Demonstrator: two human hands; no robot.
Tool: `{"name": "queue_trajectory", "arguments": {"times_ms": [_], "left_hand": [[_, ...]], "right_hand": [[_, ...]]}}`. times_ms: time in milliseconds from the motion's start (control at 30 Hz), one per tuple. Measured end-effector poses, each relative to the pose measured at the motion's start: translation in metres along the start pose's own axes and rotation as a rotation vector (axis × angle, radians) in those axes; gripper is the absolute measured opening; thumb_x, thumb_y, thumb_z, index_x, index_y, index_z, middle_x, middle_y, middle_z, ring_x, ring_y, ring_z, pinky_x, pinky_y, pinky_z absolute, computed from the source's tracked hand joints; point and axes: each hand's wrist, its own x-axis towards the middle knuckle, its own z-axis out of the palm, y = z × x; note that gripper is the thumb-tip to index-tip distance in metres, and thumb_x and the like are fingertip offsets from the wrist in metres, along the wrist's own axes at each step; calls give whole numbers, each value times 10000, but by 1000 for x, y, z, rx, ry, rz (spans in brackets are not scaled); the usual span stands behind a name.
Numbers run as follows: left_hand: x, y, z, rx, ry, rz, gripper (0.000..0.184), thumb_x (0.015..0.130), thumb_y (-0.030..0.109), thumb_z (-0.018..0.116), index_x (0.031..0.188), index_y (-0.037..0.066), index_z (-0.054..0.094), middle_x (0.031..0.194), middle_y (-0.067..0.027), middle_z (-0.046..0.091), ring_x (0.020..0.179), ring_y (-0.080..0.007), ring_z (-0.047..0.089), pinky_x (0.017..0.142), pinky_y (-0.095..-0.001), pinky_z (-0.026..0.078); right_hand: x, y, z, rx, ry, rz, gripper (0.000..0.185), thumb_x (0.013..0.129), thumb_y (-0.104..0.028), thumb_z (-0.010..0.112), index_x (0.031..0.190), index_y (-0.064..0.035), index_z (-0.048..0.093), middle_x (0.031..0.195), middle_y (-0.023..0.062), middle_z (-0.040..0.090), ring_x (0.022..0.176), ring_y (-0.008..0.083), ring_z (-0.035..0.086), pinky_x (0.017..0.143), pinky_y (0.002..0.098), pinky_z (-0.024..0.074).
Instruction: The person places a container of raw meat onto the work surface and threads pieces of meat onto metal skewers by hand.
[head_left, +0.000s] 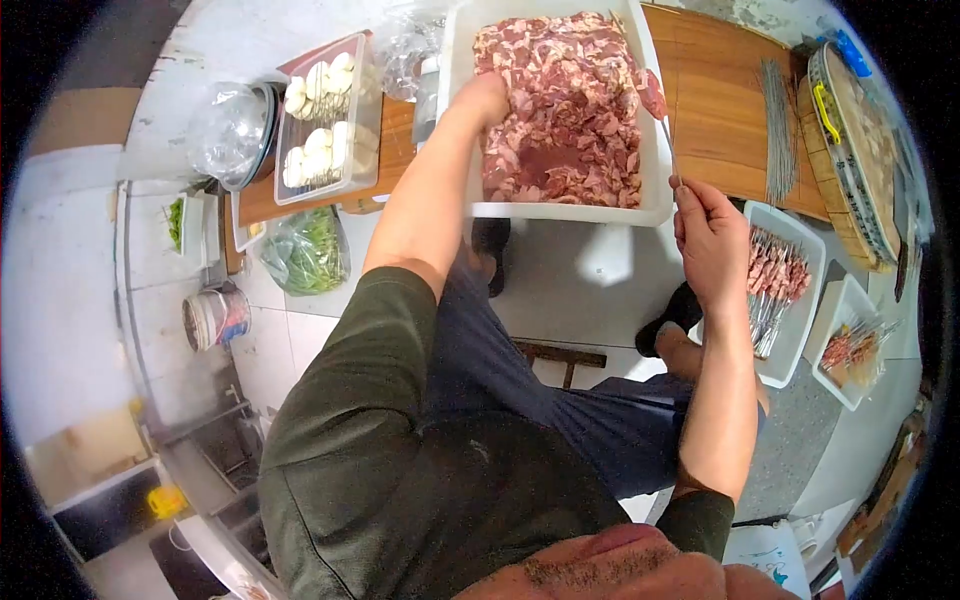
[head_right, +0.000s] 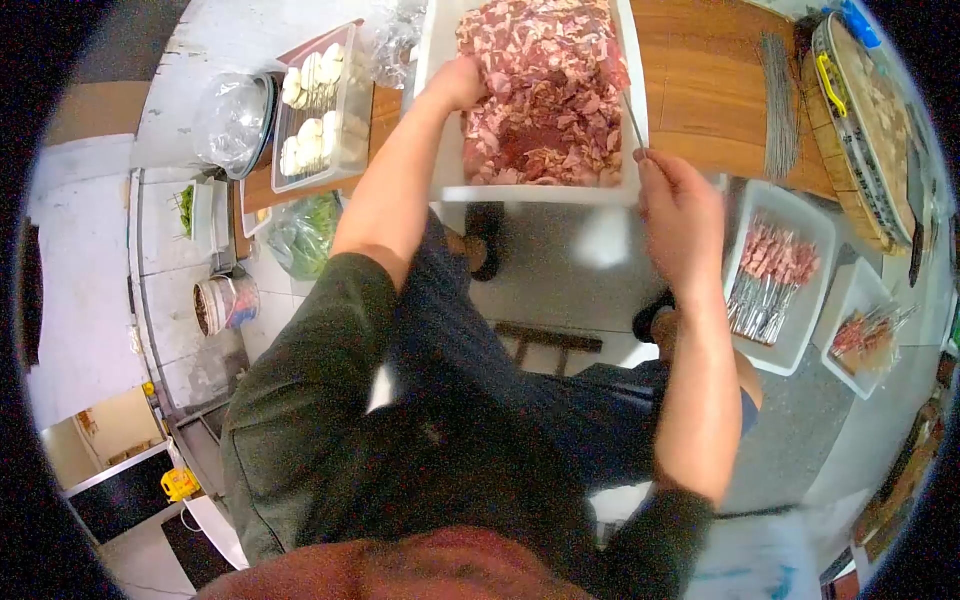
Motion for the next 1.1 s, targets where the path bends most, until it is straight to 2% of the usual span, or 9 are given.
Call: {"name": "queue_trajectory", "arguments": {"times_ms": [33, 133, 167, 267, 400, 567, 733, 867, 1100], "left_hand": [[-10, 8, -9, -12, 139, 23, 404, 845, 246, 738, 1161, 10, 651, 1037, -184, 711, 919, -306, 699, 782, -416, 554], [-38, 32, -49, -692, -17, -197, 411, 844, 227, 757, 1170, 2, 649, 1014, -135, 705, 862, -207, 691, 740, -372, 560], [-18, 12, -30, -900, -54, -138, 443, 889, 207, 721, 1252, -11, 590, 980, -102, 673, 815, -148, 655, 701, -314, 567], [-19, 18, -33, -1504, -42, -91, 411, 946, 144, 639, 1298, -27, 514, 962, -110, 662, 799, -179, 661, 683, -286, 576], [-14, 24, -34, -1798, -26, -95, 449, 980, 85, 548, 1383, -63, 415, 1122, -159, 593, 884, -256, 654, 742, -317, 572], [-13, 26, -30, -1833, 0, 74, 377, 951, 8, 541, 1314, -71, 472, 1131, -171, 593, 881, -282, 638, 870, -379, 570], [-12, 31, -32, -1927, 8, 140, 299, 931, -16, 539, 1227, -48, 516, 1062, -137, 619, 919, -253, 629, 857, -394, 558], [-6, 31, -28, -2046, 29, 202, 245, 920, -46, 510, 1164, -28, 528, 1057, -132, 619, 947, -246, 619, 866, -399, 553], [-18, 47, -42, -2010, 166, 181, 405, 886, -99, 477, 1282, -18, 452, 1053, -114, 595, 920, -232, 613, 828, -369, 576]], "right_hand": [[0, -2, 1, -12, 3, -10, 271, 976, -207, 596, 1130, -5, 692, 698, -15, 579, 631, 74, 500, 571, 244, 411], [-1, -2, 5, 18, -20, -25, 269, 970, -200, 600, 1122, 3, 691, 705, 3, 598, 641, 82, 514, 589, 253, 425], [0, -2, 6, 36, -30, -28, 269, 968, -198, 601, 1119, 5, 691, 708, 8, 604, 644, 85, 518, 595, 255, 428], [0, -6, 9, -10, -17, 19, 267, 963, -193, 602, 1111, 12, 688, 712, 20, 614, 642, 91, 524, 599, 258, 431], [3, 4, 14, -33, -32, -32, 241, 1011, -171, 570, 1137, 10, 668, 658, -61, 489, 565, 28, 405, 489, 199, 314], [3, 10, 18, -43, -66, -45, 244, 1012, -167, 562, 1139, 13, 667, 651, -57, 492, 564, 31, 408, 494, 202, 315], [2, 15, 22, -135, -92, -114, 252, 1001, -154, 570, 1144, 31, 663, 663, -44, 515, 578, 46, 433, 514, 218, 353], [-3, 7, 21, -187, -119, -64, 277, 965, -186, 600, 1129, 23, 678, 966, 182, 731, 880, 194, 680, 807, 317, 514], [-4, 6, 24, -260, -157, -53, 290, 965, -202, 585, 1121, 28, 669, 943, 219, 713, 864, 234, 691, 793, 340, 517]]}}
